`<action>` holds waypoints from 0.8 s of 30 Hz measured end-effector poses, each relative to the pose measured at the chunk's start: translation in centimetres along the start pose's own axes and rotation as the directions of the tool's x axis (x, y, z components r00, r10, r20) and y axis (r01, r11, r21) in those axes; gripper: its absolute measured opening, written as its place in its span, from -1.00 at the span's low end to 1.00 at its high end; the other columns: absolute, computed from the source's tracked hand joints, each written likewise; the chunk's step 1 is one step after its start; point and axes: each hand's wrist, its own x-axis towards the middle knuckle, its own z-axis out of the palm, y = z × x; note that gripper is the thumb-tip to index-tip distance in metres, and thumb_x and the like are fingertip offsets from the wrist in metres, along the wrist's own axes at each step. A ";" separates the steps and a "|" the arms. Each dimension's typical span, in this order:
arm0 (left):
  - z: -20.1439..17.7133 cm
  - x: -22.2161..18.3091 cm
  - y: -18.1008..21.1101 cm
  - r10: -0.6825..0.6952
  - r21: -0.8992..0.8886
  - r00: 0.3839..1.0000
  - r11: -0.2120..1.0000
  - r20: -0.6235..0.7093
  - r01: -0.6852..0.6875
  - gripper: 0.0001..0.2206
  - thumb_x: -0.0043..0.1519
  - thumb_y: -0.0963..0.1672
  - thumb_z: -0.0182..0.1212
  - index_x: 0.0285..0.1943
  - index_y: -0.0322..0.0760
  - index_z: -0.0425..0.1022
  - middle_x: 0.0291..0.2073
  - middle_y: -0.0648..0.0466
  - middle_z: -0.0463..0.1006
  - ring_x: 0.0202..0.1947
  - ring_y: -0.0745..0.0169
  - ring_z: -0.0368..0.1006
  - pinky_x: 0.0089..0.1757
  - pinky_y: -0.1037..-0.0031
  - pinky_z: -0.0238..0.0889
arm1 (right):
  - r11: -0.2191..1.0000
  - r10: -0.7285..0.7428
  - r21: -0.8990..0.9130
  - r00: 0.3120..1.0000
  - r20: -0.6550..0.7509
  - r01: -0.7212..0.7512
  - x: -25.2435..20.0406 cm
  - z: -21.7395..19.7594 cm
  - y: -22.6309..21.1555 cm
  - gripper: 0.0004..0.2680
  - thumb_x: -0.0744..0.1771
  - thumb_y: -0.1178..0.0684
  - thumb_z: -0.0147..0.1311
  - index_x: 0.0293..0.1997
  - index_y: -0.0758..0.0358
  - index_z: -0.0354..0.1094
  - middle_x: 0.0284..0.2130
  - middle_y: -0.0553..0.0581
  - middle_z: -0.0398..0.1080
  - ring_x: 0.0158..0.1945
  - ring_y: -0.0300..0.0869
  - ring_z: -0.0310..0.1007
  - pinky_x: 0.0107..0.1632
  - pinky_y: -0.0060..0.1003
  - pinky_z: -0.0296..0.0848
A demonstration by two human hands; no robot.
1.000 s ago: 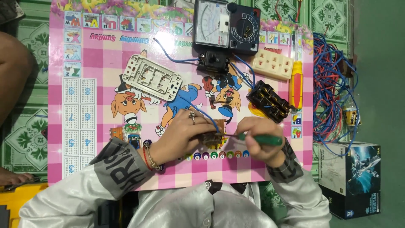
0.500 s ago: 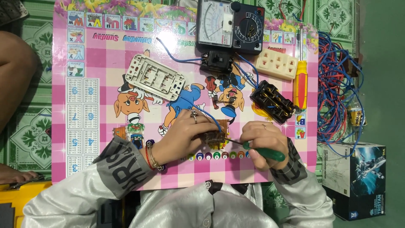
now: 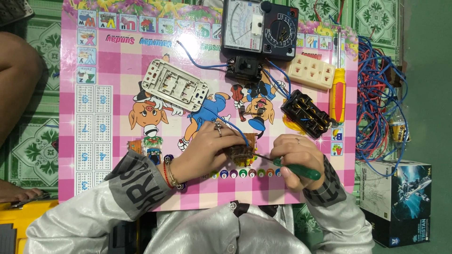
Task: The person uses a screwdriver to adjust screws on a small brown electrical switch component. They hold the component with one hand and turn the screwdriver with the other, repeatedly tightening or loosening the terminal screws.
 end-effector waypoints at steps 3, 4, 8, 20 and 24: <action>-0.1 0.1 0.1 -0.010 -0.004 1.000 1.000 0.002 0.010 -0.69 0.12 -0.22 0.26 0.06 -0.15 0.60 -0.15 0.00 0.67 -0.07 -0.07 0.49 -0.02 0.21 0.15 | 1.000 0.028 -0.014 1.000 0.005 -0.028 -0.8 0.0 0.4 -0.90 0.33 0.08 -0.06 -0.40 0.18 0.22 -0.69 0.16 0.35 -0.74 -0.09 0.18 -0.62 -0.20 0.32; 0.0 0.1 0.0 -0.012 -0.005 1.000 1.000 0.002 0.012 -0.69 0.12 -0.22 0.26 0.06 -0.15 0.60 -0.15 0.00 0.67 -0.07 -0.07 0.49 -0.02 0.21 0.15 | 0.999 0.029 -0.013 1.000 0.005 -0.029 -1.1 -0.2 0.5 -0.90 0.33 0.08 -0.06 -0.40 0.18 0.22 -0.69 0.16 0.35 -0.74 -0.09 0.18 -0.62 -0.20 0.32; 0.2 0.0 -0.3 -0.004 -0.005 1.000 1.000 -0.006 0.004 -0.68 0.12 -0.17 0.26 0.09 -0.12 0.58 -0.14 0.02 0.65 -0.07 -0.06 0.49 -0.03 0.21 0.16 | 0.991 0.133 -0.009 0.991 0.017 -0.133 -1.9 -0.8 0.8 -0.89 0.33 0.07 -0.03 -0.40 0.21 0.26 -0.73 0.12 0.24 -0.75 -0.07 0.13 -0.65 -0.20 0.24; 0.1 0.2 -0.2 -0.057 -0.089 0.995 0.995 -0.082 0.049 -0.73 0.15 -0.21 0.26 0.05 -0.23 0.57 -0.17 -0.07 0.59 -0.11 -0.15 0.53 -0.07 0.17 0.30 | 0.880 0.460 0.179 0.883 -0.093 -0.440 -4.2 -0.2 2.6 -0.94 0.34 0.10 -0.04 -0.30 0.19 0.26 -0.70 0.01 0.23 -0.65 -0.27 0.23 -0.53 -0.38 0.29; 0.2 0.0 -0.4 -0.104 -0.137 0.986 0.987 -0.127 0.086 -0.70 0.09 -0.27 0.27 0.02 -0.26 0.60 -0.18 -0.06 0.59 -0.12 -0.17 0.55 -0.07 0.18 0.37 | 0.874 0.461 0.224 0.881 -0.106 -0.430 -3.9 0.4 2.1 -0.94 0.37 0.14 -0.07 -0.26 0.25 0.21 -0.67 0.03 0.22 -0.64 -0.25 0.24 -0.51 -0.37 0.30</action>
